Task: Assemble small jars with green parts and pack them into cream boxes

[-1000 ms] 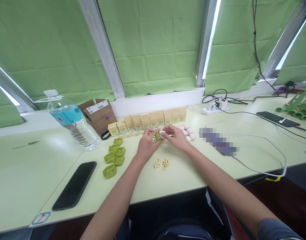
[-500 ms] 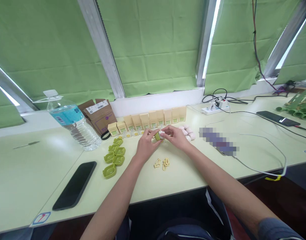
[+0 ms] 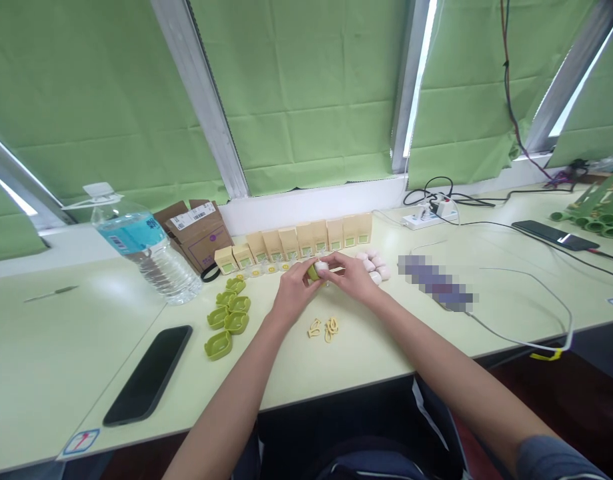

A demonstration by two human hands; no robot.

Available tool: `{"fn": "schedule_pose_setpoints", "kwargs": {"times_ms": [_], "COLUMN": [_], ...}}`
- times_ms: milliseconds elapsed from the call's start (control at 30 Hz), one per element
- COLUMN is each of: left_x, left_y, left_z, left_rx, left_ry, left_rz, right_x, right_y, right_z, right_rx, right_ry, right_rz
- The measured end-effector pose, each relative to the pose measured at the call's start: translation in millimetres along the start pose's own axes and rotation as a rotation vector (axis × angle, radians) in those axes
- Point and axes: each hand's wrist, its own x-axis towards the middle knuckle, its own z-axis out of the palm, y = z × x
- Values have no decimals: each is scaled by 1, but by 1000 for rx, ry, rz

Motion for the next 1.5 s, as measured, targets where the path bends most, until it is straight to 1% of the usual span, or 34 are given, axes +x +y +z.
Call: {"fn": "schedule_pose_setpoints", "kwargs": {"times_ms": [167,300,433,600,767,967,1100,1233,1367,1500], "left_x": [-1,2,5,5,5,4,2,1,1,2], "left_y": [8,9,8,7,6,5,7,11,13,13], "left_z": [-1,-3,-5,-4,-3,-2,-3,-4,-4,-4], "left_rx": [-171,-297,-354,-361,-307,-227,-212,-278,-304,-316], "left_ry": [-36,-66,-46,-10,-14,-18,-27,-19,-23,-14], "left_rz": [-80,-158,-189,-172,-118,-95,-115,-148,-181,-200], "right_x": [1,0,-1,0,0,0,1,2,2,2], "right_y": [-2,-5,-7,-8,-8,-6,-3,1,4,4], "right_z": [-4,-6,-4,-1,-2,-1,1,3,4,4], "right_rx": [-52,-63,-83,-101,-102,-125,-162,-177,-215,-239], "right_ry": [44,32,42,67,63,78,104,125,153,144], "right_rz": [-28,-76,-129,-155,-170,-224,-271,-324,-334,-340]}}
